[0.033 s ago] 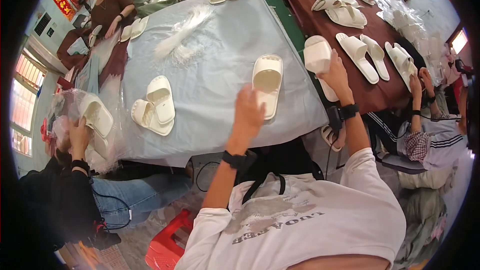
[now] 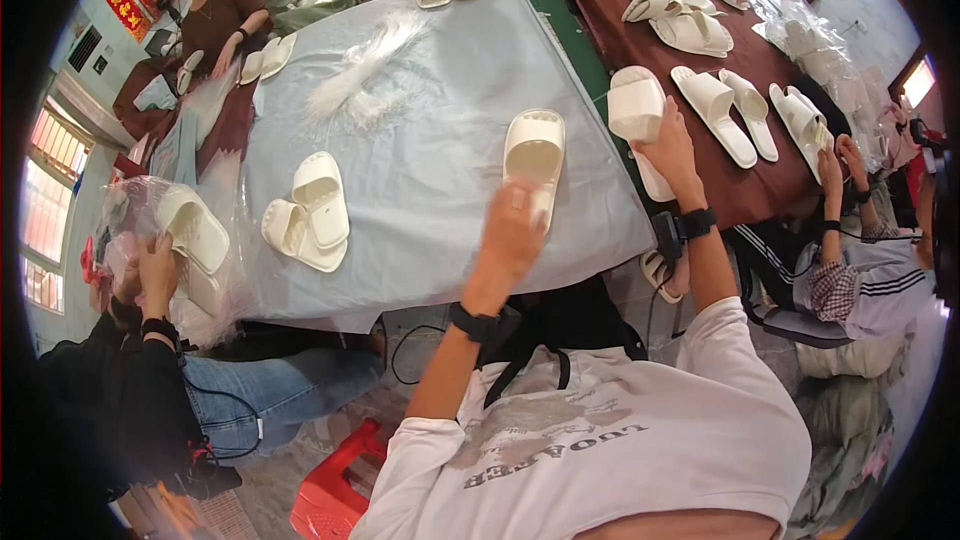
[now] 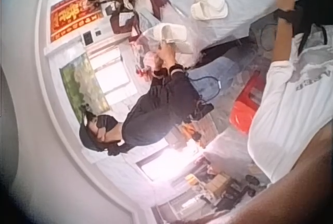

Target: Assembling and inspecting white slippers at a production table.

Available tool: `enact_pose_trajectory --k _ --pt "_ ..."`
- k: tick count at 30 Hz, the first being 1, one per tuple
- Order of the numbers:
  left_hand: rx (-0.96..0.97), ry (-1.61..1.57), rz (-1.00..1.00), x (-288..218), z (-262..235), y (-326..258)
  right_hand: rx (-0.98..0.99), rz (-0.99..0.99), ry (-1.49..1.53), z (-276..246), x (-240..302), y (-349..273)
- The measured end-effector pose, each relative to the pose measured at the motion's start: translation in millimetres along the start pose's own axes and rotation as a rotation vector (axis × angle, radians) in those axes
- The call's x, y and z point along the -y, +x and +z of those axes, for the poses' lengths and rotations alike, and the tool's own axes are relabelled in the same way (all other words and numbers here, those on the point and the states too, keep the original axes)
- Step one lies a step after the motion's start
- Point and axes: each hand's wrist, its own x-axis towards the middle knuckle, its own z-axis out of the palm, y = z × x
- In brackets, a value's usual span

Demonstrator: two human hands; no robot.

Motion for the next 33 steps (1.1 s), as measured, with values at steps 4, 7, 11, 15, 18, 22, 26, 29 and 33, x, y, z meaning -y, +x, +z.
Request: enact_pose_trajectory --k 4,7,11,15,18,22,26,29,33 --pt "0.17 -0.004 0.223 -44 53 5 -0.097 0.155 0.175 -15 33 8" --pt "0.154 0.066 0.27 -49 102 11 -0.034 0.086 0.325 -15 44 10" --pt "0.139 -0.025 0.324 -71 128 22 0.049 0.049 0.297 2 40 2" --pt "0.331 -0.346 0.169 -69 102 32 0.026 0.006 0.315 30 8 -9" --pt "0.314 -0.204 -0.166 -61 69 38 0.165 0.076 0.446 30 -16 -18" --pt "-0.011 -0.128 -0.195 -35 42 53 0.04 0.018 0.646 56 -7 -33" --pt "0.003 -0.038 -0.118 -17 48 61 0.109 0.097 0.859 83 6 -50" --pt "0.045 0.117 -0.069 1 56 60 0.053 0.057 0.983 75 21 -68" --pt "0.18 0.227 -0.184 -13 63 77 0.005 -0.084 0.775 71 19 -73"
